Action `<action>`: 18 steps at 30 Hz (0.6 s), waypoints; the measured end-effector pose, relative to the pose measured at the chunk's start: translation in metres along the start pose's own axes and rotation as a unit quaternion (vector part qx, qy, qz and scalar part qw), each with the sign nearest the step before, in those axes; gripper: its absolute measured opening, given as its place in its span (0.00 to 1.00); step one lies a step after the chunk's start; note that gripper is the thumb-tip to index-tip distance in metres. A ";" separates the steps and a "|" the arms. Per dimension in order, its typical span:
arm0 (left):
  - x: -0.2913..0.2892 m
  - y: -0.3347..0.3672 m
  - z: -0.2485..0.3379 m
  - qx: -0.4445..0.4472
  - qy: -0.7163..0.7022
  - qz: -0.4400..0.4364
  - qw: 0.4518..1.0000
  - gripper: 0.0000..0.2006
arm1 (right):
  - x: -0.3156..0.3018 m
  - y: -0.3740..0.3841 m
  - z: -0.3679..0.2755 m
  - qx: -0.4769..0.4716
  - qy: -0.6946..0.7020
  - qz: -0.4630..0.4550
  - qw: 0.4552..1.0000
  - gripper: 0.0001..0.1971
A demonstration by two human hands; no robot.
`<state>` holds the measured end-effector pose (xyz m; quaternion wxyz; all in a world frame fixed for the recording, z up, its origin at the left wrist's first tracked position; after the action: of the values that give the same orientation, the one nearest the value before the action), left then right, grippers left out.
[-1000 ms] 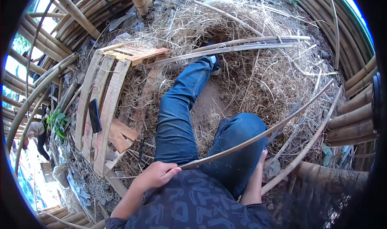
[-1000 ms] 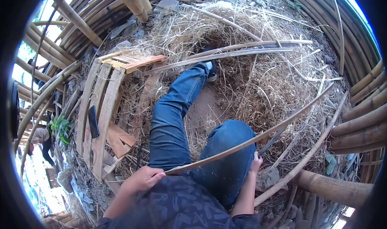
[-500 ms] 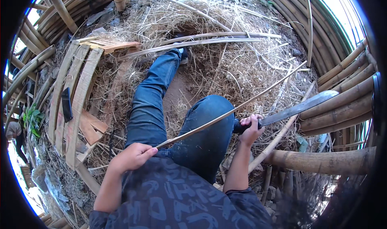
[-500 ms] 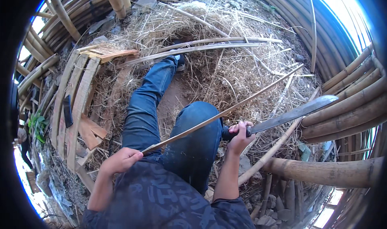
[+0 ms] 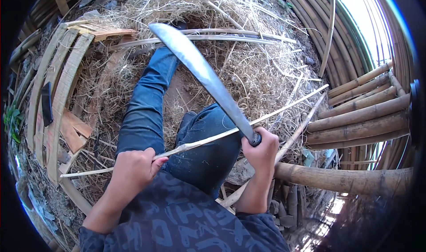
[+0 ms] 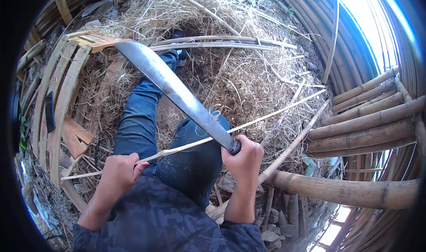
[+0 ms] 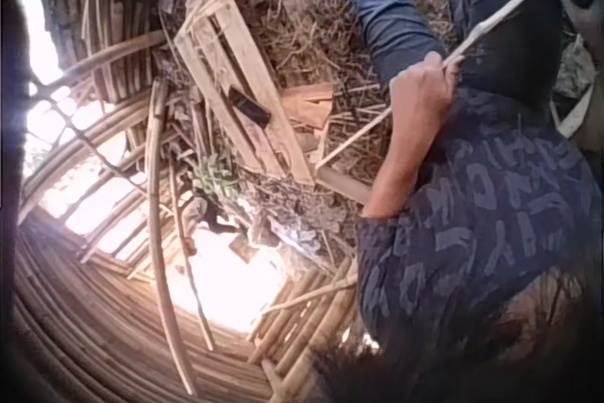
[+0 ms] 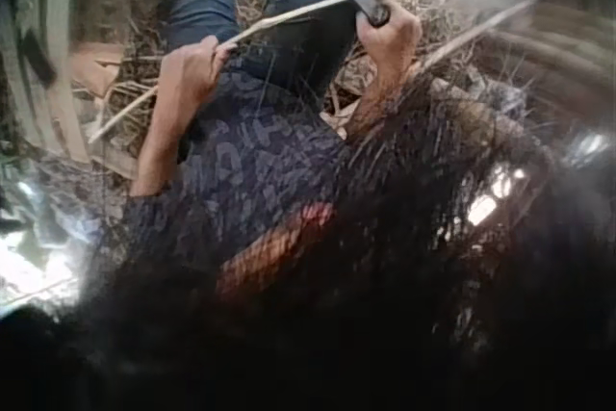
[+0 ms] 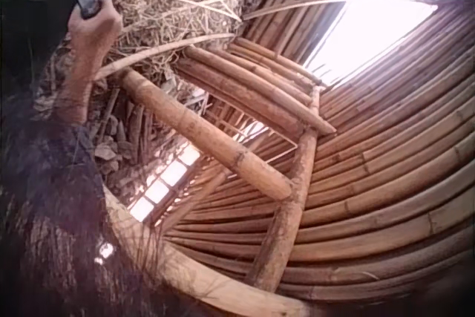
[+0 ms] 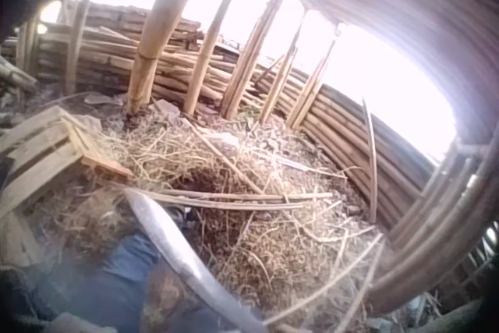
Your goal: The person holds a long bamboo strip and uses a machete to shave the surface of the wood while sitting in a circular bamboo structure.
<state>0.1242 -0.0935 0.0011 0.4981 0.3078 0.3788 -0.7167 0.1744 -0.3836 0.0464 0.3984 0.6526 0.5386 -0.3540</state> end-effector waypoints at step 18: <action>0.005 -0.015 0.024 0.018 0.014 0.084 0.996 0.16 | -0.018 0.030 0.024 0.027 -0.250 -0.118 0.961 0.11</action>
<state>0.1068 -0.1131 0.0131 0.5459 0.3572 0.3455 -0.6746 0.2004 -0.4158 0.0568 0.4581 0.4852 0.4854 -0.5649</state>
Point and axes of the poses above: each hand's wrist, its own y-axis towards the middle knuckle, its own x-axis out of the palm, z = x × y, the point moved 10 cm from there along y, towards the middle knuckle, and after that the axes turned 3 degrees about -x, right-handed, at the moved point
